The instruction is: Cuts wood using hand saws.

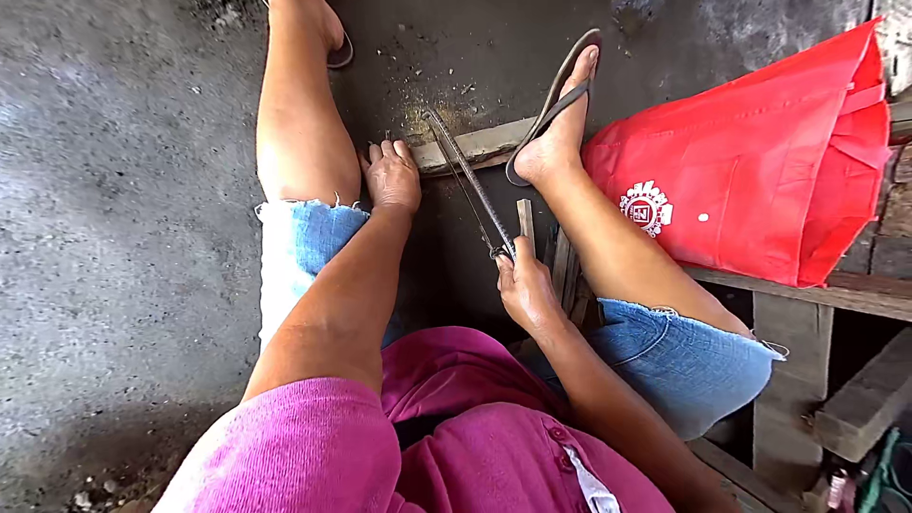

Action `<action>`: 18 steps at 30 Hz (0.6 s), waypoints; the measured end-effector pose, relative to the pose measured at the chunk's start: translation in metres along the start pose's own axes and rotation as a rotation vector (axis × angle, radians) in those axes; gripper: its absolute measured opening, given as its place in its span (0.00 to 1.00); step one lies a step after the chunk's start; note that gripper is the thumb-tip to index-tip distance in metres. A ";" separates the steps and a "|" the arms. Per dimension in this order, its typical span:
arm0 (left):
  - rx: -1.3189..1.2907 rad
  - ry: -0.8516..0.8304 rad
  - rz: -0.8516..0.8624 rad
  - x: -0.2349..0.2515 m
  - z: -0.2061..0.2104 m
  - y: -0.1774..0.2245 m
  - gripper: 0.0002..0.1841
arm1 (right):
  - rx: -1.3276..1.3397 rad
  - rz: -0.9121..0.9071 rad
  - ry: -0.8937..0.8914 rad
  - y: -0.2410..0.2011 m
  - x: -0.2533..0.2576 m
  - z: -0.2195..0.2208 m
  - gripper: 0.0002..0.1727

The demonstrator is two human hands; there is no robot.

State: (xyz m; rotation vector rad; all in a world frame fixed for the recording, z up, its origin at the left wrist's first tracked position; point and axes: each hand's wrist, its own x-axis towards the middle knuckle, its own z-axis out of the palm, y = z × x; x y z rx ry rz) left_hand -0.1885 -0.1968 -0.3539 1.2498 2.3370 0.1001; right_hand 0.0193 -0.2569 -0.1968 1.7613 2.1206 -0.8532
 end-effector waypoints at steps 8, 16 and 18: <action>-0.005 0.010 -0.004 -0.002 -0.003 -0.002 0.32 | -0.032 -0.061 -0.007 -0.041 0.068 0.005 0.19; -0.004 0.001 0.005 -0.001 0.000 -0.002 0.35 | -0.070 -0.014 -0.014 -0.019 0.022 0.001 0.20; 0.009 0.002 0.008 -0.001 0.001 -0.001 0.35 | -0.062 -0.038 -0.009 -0.030 0.056 0.006 0.21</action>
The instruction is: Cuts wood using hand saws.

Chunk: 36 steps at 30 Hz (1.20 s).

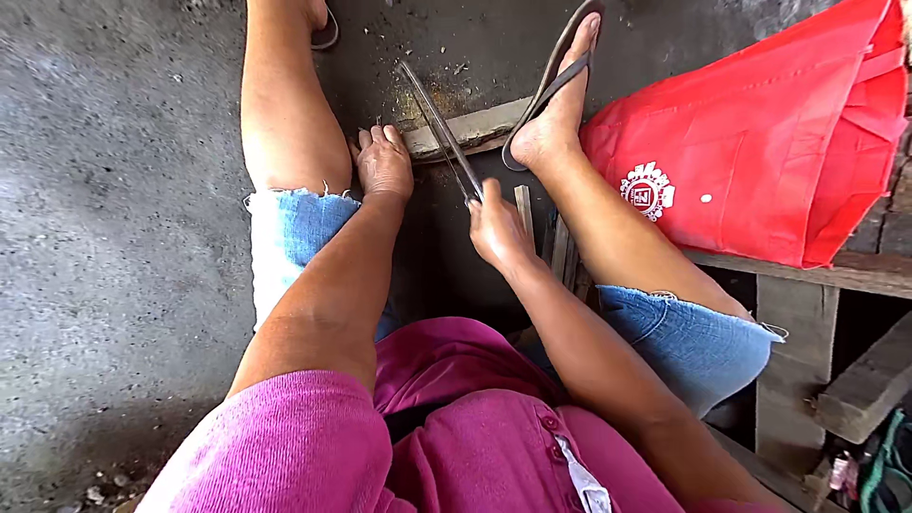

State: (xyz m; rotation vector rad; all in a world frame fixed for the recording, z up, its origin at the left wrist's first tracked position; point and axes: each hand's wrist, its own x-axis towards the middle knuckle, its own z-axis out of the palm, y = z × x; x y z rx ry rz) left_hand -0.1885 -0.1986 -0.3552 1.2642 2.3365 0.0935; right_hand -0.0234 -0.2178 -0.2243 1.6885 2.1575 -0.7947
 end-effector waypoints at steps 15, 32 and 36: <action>0.021 0.003 -0.019 0.002 0.002 0.001 0.37 | -0.008 -0.024 0.019 -0.004 0.013 0.009 0.19; 0.031 0.011 -0.011 0.003 0.003 -0.001 0.38 | -0.009 -0.018 -0.005 -0.010 0.018 0.007 0.19; 0.018 0.015 -0.022 0.003 0.003 0.001 0.36 | 0.008 -0.032 0.064 0.025 -0.034 0.013 0.18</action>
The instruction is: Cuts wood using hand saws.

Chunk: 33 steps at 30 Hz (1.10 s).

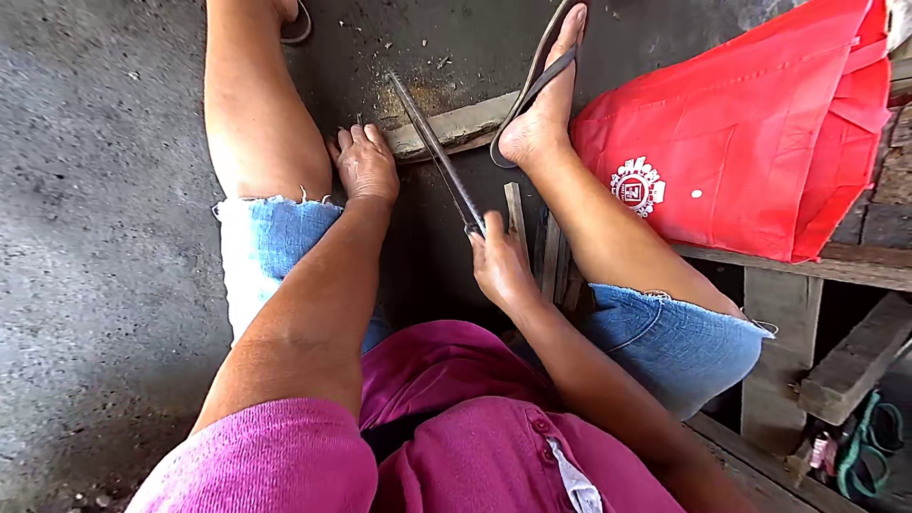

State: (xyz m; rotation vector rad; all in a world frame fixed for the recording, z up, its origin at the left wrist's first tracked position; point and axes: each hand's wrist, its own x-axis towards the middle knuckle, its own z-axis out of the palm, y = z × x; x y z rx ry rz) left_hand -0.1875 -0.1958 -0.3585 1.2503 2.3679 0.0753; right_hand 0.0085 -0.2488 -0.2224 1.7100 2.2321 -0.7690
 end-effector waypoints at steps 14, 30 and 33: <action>-0.002 -0.002 0.003 0.001 -0.001 0.000 0.36 | -0.016 0.019 -0.013 -0.008 0.002 0.000 0.18; 0.011 -0.005 0.018 0.002 0.004 -0.002 0.40 | -0.014 0.026 -0.034 -0.006 0.002 0.001 0.17; 0.019 -0.006 0.018 0.002 0.004 -0.003 0.40 | -0.009 0.022 -0.072 -0.017 0.029 -0.001 0.18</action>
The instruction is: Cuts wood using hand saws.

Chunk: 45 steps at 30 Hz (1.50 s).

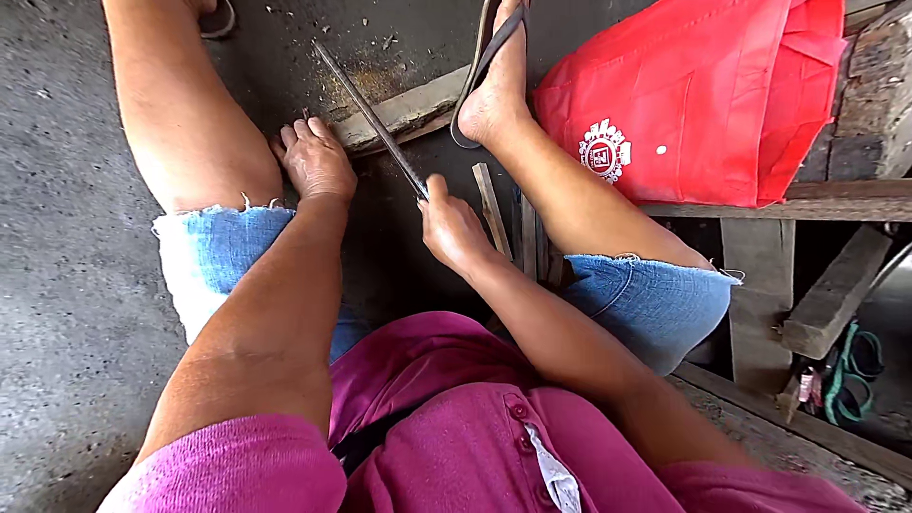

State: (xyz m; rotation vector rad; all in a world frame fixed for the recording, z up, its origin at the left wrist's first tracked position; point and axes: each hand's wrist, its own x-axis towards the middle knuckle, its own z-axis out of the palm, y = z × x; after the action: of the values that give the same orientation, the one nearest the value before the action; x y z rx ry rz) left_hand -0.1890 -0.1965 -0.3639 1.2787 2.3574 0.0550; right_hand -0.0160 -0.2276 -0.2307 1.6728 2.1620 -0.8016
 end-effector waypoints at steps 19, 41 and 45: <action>-0.026 0.006 0.003 -0.004 -0.006 0.000 0.39 | 0.012 -0.040 0.015 -0.009 0.026 0.003 0.18; -0.007 0.011 -0.007 -0.003 -0.003 0.001 0.37 | -0.007 -0.024 0.085 0.004 0.000 0.012 0.18; -0.053 -0.002 -0.002 -0.004 -0.007 0.000 0.39 | 0.012 -0.011 0.003 -0.018 0.045 0.000 0.19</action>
State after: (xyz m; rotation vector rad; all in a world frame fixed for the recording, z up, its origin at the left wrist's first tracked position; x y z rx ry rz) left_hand -0.1898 -0.1985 -0.3560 1.2511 2.3394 0.1154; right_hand -0.0462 -0.1954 -0.2503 1.6706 2.1739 -0.8169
